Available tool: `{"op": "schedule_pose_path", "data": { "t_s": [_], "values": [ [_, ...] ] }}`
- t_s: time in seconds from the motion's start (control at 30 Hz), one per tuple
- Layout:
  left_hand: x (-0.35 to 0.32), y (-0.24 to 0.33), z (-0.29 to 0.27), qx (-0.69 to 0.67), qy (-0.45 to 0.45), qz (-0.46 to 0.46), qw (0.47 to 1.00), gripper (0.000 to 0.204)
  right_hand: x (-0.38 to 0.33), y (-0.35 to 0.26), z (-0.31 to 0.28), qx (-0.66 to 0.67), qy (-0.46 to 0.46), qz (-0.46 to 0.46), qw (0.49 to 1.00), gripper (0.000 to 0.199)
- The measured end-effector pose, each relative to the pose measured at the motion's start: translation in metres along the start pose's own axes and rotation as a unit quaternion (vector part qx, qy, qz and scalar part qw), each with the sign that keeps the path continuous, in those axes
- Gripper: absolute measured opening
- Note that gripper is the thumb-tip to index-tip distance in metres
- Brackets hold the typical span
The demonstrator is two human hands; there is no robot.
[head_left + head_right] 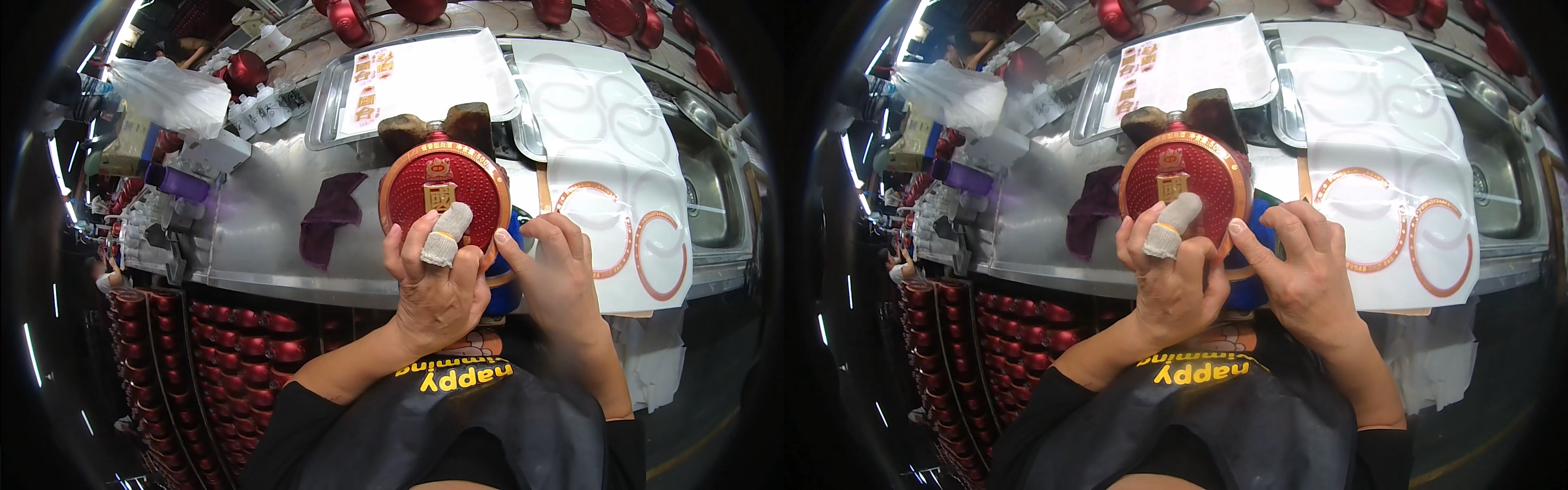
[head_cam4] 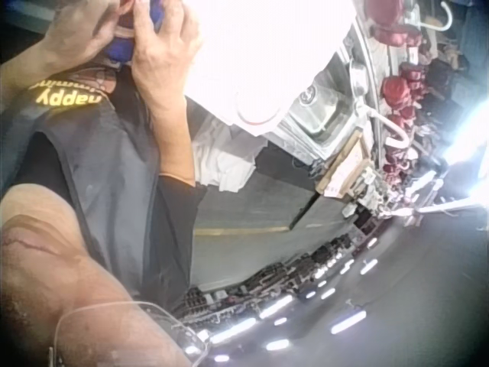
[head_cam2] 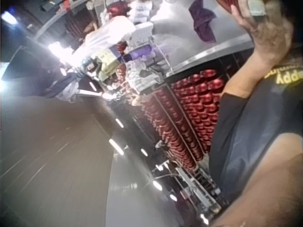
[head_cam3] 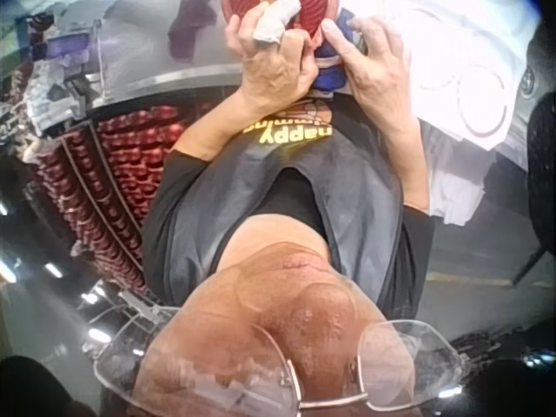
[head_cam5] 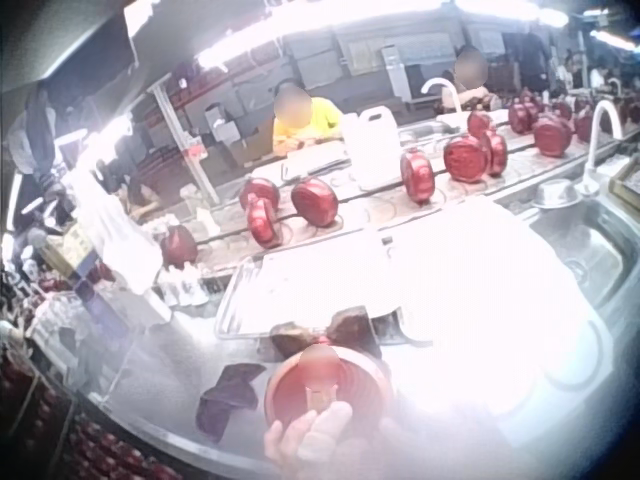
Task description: The person applies gold decorative stickers to the top surface of a red cylindrical object, then uses a green sponge and a purple cloth to rub and wipe the surface. The person repeats this process on a second red object.
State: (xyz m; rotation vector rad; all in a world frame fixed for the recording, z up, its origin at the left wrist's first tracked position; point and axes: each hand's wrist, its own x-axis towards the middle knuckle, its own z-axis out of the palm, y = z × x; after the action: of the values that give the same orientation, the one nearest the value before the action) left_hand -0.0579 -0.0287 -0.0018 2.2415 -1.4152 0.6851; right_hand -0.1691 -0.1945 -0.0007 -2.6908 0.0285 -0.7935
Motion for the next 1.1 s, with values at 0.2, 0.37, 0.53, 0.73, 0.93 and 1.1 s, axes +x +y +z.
{"op": "schedule_pose_path", "data": {
  "t_s": [0.2, 0.37, 0.53, 0.73, 0.93, 1.1],
  "values": [
    [-0.015, -0.006, -0.011, -0.008, 0.008, 0.004, 1.0, 0.022, -0.001, -0.003, -0.001, -0.01, 0.003, -0.008, 1.0, 0.05],
    [-0.028, -0.016, -0.01, 0.012, 0.033, 0.002, 0.999, 0.022, -0.003, -0.007, -0.002, 0.0, -0.01, -0.01, 1.0, 0.05],
    [-0.041, -0.028, -0.013, 0.008, 0.048, -0.026, 0.998, 0.026, -0.006, -0.011, 0.0, -0.01, -0.023, -0.02, 0.999, 0.05],
    [-0.048, -0.041, -0.014, -0.039, 0.073, -0.092, 0.992, 0.026, -0.008, -0.019, 0.004, 0.001, -0.036, -0.029, 0.999, 0.053],
    [-0.048, -0.052, -0.017, -0.186, 0.054, -0.181, 0.964, 0.018, -0.006, -0.027, 0.005, -0.003, -0.044, -0.037, 0.998, 0.054],
    [-0.047, -0.054, -0.021, -0.294, 0.053, -0.209, 0.931, 0.035, -0.003, -0.036, 0.004, 0.003, -0.06, -0.035, 0.998, 0.057]
  ]
}}
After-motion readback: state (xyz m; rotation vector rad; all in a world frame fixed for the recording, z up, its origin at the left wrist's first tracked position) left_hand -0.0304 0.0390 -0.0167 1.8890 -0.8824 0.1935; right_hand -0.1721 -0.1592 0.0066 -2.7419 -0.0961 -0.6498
